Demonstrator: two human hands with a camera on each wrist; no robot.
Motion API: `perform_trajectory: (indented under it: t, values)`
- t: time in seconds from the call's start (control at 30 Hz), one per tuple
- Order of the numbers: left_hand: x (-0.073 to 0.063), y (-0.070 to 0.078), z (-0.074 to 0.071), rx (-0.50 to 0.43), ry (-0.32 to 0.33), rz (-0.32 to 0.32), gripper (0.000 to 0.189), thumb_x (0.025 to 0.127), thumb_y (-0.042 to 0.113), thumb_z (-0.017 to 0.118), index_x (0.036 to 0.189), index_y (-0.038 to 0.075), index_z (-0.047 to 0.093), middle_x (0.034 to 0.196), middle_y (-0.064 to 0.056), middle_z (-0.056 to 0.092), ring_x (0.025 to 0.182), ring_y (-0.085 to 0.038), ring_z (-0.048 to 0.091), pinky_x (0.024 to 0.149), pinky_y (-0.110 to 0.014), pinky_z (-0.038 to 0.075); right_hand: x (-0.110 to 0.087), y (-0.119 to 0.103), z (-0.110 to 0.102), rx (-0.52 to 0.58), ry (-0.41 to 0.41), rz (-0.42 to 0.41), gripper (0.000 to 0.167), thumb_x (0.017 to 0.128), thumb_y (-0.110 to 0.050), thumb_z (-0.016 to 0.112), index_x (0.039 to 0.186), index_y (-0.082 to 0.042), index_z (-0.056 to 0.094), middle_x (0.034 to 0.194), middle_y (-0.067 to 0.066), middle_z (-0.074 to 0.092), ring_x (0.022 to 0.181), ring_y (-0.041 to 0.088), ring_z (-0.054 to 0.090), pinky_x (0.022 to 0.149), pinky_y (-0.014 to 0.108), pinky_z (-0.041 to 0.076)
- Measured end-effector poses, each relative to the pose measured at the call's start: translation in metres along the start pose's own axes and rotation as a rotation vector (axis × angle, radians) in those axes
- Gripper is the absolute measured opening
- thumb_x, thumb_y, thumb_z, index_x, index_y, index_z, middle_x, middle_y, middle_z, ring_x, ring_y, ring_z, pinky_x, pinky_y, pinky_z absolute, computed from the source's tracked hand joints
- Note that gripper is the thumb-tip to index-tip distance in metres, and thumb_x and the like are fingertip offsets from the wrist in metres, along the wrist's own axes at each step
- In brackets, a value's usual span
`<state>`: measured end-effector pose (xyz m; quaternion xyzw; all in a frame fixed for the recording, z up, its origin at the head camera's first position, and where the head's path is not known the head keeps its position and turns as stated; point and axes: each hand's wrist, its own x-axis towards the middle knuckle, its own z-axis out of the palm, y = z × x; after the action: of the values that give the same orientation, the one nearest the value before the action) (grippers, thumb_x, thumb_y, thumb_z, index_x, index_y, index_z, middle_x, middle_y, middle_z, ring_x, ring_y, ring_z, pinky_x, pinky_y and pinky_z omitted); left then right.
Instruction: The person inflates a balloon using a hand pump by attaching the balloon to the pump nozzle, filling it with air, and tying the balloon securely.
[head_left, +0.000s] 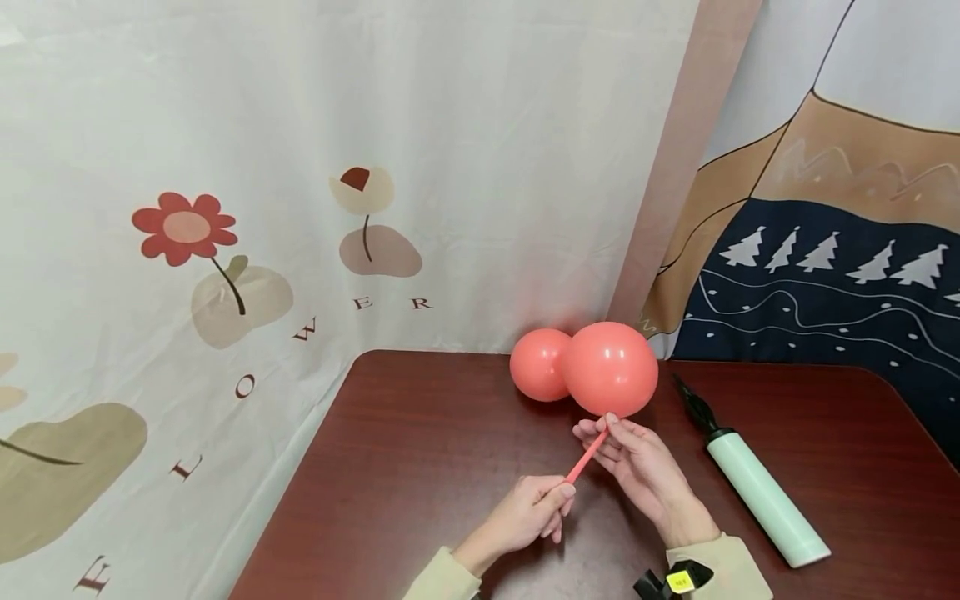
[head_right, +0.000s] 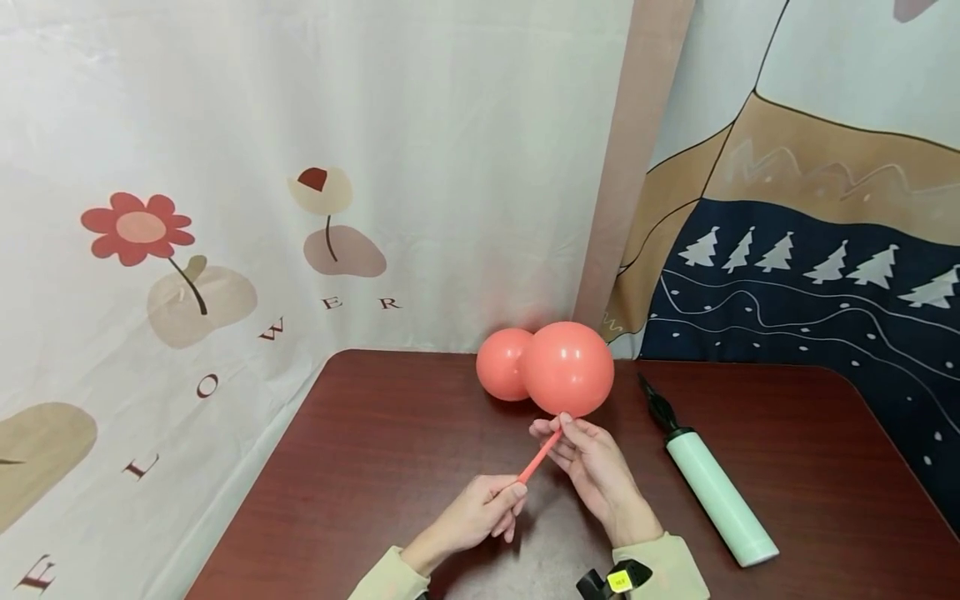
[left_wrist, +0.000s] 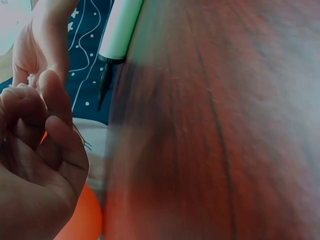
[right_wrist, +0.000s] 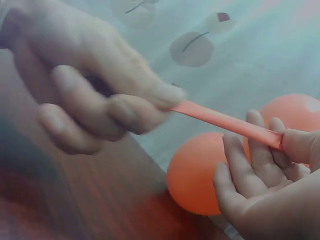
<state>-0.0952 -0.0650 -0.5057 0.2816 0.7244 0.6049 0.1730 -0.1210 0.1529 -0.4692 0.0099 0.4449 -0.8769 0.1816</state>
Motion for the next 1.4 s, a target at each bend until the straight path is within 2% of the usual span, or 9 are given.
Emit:
perform_trajectory:
  t: [0.23, 0.33, 0.43, 0.53, 0.73, 1.03, 1.13, 1.3, 1.4]
  values:
    - [-0.009, -0.002, -0.001, -0.012, -0.001, 0.023, 0.035, 0.11, 0.009, 0.049, 0.078, -0.005, 0.055, 0.048, -0.01, 0.043, 0.046, -0.029, 0.061, 0.045, -0.016, 0.042, 0.002, -0.009, -0.001, 0.213, -0.036, -0.035, 0.031, 0.113, -0.025, 0.042, 0.096, -0.014, 0.066, 0.084, -0.001, 0.061, 0.098, 0.015, 0.072, 0.102, 0.035, 0.054]
    - [-0.01, -0.003, 0.002, -0.022, -0.006, 0.026, 0.035, 0.11, 0.009, 0.049, 0.079, -0.006, 0.055, 0.048, -0.01, 0.043, 0.046, -0.029, 0.06, 0.046, -0.016, 0.042, 0.004, -0.007, -0.001, 0.332, -0.122, -0.037, 0.032, 0.114, -0.025, 0.037, 0.097, -0.012, 0.06, 0.076, -0.002, 0.044, 0.071, 0.009, 0.051, 0.09, 0.027, 0.054]
    - [-0.008, -0.003, 0.006, -0.026, -0.001, 0.025, 0.035, 0.11, 0.01, 0.049, 0.078, -0.004, 0.054, 0.048, -0.008, 0.043, 0.045, -0.024, 0.06, 0.046, -0.015, 0.04, 0.008, -0.002, 0.0, 0.429, -0.227, -0.064, 0.034, 0.115, -0.023, 0.031, 0.097, -0.009, 0.056, 0.075, -0.001, 0.026, 0.065, 0.012, 0.025, 0.072, 0.022, 0.043]
    - [-0.002, -0.001, 0.011, -0.027, 0.012, 0.037, 0.036, 0.11, 0.01, 0.048, 0.077, -0.003, 0.054, 0.048, -0.008, 0.044, 0.045, -0.015, 0.06, 0.044, -0.015, 0.04, 0.012, 0.006, 0.002, 0.45, -0.314, -0.107, 0.039, 0.116, -0.019, 0.025, 0.097, -0.007, 0.057, 0.076, -0.002, 0.02, 0.062, 0.011, 0.015, 0.062, 0.02, 0.028]
    - [0.006, 0.001, 0.025, 0.078, 0.101, 0.027, 0.034, 0.11, 0.016, 0.051, 0.082, 0.003, 0.063, 0.048, -0.005, 0.049, 0.045, 0.001, 0.054, 0.046, -0.014, 0.043, 0.019, 0.021, 0.007, 0.223, -0.365, -0.082, 0.04, 0.116, -0.015, 0.023, 0.098, -0.009, 0.058, 0.071, -0.003, 0.019, 0.056, 0.011, 0.009, 0.052, 0.02, 0.013]
    - [-0.009, -0.004, 0.014, 0.278, 0.23, 0.021, 0.024, 0.104, 0.014, 0.06, 0.083, 0.008, 0.069, 0.051, 0.006, 0.054, 0.041, 0.01, 0.044, 0.04, -0.014, 0.038, 0.019, 0.014, 0.007, -0.289, -0.047, -0.008, 0.025, 0.111, -0.022, 0.049, 0.093, -0.007, 0.058, 0.061, -0.007, 0.031, 0.046, 0.005, 0.024, 0.045, 0.018, 0.02]
    - [-0.007, 0.0, 0.003, 0.342, 0.295, 0.171, 0.02, 0.103, 0.011, 0.061, 0.085, 0.01, 0.069, 0.054, 0.007, 0.056, 0.046, 0.01, 0.047, 0.046, -0.011, 0.043, 0.018, 0.013, 0.009, -0.453, -0.026, 0.03, 0.027, 0.11, -0.024, 0.052, 0.096, -0.002, 0.058, 0.059, -0.006, 0.034, 0.045, 0.006, 0.027, 0.043, 0.018, 0.026]
    - [0.003, 0.016, -0.018, 0.575, 0.353, 0.624, 0.016, 0.103, 0.008, 0.061, 0.09, 0.012, 0.068, 0.073, 0.005, 0.062, 0.067, 0.002, 0.057, 0.067, -0.01, 0.049, 0.016, 0.012, 0.011, -0.681, 0.019, 0.012, 0.029, 0.108, -0.02, 0.055, 0.099, 0.007, 0.059, 0.056, -0.003, 0.034, 0.045, 0.009, 0.027, 0.042, 0.021, 0.026]
    - [0.011, 0.028, -0.031, 0.772, 0.342, 0.796, 0.013, 0.104, 0.012, 0.061, 0.093, 0.012, 0.068, 0.09, 0.003, 0.063, 0.083, -0.008, 0.061, 0.082, -0.017, 0.052, 0.017, 0.011, 0.011, -0.877, 0.038, -0.053, 0.027, 0.106, -0.016, 0.056, 0.094, 0.006, 0.063, 0.061, 0.0, 0.044, 0.053, 0.01, 0.036, 0.048, 0.023, 0.033]
